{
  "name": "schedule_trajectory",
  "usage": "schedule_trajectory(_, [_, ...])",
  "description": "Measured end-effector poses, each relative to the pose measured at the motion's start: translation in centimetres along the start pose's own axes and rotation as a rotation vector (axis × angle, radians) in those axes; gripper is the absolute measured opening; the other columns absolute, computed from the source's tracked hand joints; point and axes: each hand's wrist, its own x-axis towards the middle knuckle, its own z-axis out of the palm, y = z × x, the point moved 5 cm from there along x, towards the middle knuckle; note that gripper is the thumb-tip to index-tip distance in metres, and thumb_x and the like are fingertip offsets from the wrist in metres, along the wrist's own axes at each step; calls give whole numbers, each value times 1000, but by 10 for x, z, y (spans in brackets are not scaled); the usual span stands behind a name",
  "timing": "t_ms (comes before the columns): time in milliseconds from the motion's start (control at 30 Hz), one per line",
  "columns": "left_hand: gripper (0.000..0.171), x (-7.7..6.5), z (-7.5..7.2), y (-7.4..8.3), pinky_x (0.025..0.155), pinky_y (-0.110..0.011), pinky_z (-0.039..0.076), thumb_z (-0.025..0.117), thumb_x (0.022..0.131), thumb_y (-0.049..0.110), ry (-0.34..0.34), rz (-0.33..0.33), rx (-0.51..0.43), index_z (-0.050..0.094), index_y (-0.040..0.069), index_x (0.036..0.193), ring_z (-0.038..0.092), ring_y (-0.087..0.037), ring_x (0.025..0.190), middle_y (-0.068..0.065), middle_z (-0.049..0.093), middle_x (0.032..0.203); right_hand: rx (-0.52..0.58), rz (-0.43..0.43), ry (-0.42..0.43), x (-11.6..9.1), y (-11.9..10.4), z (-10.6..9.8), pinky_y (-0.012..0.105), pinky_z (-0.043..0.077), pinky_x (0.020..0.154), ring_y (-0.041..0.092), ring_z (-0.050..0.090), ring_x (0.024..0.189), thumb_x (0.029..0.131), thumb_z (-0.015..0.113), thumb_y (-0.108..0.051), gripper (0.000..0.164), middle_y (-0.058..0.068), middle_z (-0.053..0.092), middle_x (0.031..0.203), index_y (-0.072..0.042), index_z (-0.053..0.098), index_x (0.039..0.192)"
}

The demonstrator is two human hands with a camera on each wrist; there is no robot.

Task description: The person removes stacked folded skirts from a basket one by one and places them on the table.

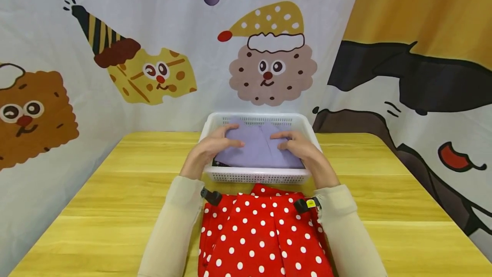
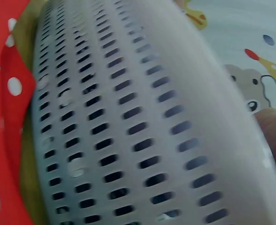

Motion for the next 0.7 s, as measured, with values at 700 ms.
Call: schedule_trajectory(700, [86, -31, -23, 50, 127, -48, 26, 72, 78, -14, 237, 290, -369, 52, 24, 152, 31, -25, 152, -2, 28, 168, 334, -260, 148, -34, -58, -22, 52, 32, 122, 27, 35, 146, 98, 59, -3, 54, 7, 28, 168, -9, 53, 151])
